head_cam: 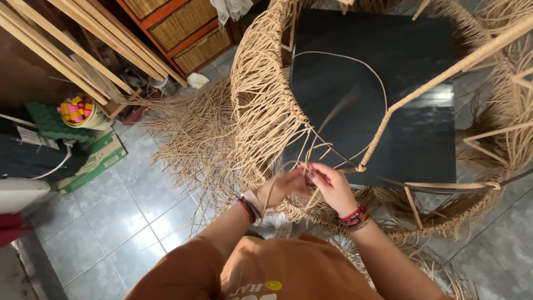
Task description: Weaving straw or wicker strands around a wooden frame to create a decorative furniture structure
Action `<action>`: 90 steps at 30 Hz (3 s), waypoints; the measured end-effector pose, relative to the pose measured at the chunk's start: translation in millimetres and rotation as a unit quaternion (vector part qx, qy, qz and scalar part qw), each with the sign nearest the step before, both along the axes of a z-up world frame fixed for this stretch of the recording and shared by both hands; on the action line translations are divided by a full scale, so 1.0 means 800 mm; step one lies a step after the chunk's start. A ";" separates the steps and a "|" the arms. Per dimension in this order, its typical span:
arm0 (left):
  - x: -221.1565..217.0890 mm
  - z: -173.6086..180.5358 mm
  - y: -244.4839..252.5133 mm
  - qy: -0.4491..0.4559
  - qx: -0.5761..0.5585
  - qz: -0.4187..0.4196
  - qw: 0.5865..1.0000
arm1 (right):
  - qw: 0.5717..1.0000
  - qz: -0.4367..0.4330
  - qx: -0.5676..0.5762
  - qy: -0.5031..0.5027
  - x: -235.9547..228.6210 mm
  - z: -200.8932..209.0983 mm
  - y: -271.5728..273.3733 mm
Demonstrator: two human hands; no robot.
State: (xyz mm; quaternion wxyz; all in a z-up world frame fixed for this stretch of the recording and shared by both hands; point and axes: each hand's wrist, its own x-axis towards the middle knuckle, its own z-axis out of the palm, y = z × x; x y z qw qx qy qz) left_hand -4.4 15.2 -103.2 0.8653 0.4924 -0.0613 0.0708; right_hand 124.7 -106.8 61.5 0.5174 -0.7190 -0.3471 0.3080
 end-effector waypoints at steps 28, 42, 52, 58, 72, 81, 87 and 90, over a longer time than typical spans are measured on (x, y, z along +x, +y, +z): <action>0.081 0.097 0.041 -0.064 0.577 0.382 0.720 | 0.986 -0.108 0.122 0.041 -0.027 -0.032 -0.016; 0.190 0.176 0.072 0.067 0.620 0.443 0.644 | 0.961 -0.201 0.150 0.118 -0.045 -0.051 -0.031; 0.213 0.192 0.072 0.194 0.589 0.409 0.670 | 0.979 -0.181 0.053 0.081 -0.061 -0.060 -0.044; 0.121 0.203 0.053 0.015 0.513 0.410 0.754 | 0.995 -0.098 0.013 0.019 -0.061 -0.069 -0.054; 0.042 0.064 -0.010 0.162 0.186 0.192 0.950 | 0.829 -0.051 -0.112 -0.546 0.036 0.021 -0.029; 0.018 -0.089 0.079 0.124 0.172 0.249 0.945 | 0.777 -0.075 -0.093 -0.618 0.070 -0.042 0.060; -0.149 -0.170 0.329 0.394 0.518 0.229 0.723 | 0.791 -0.102 -0.143 -0.586 0.017 0.012 0.024; -0.138 -0.158 0.335 0.391 0.848 0.076 0.350 | 0.813 -0.125 -0.106 -0.558 -0.037 0.029 -0.031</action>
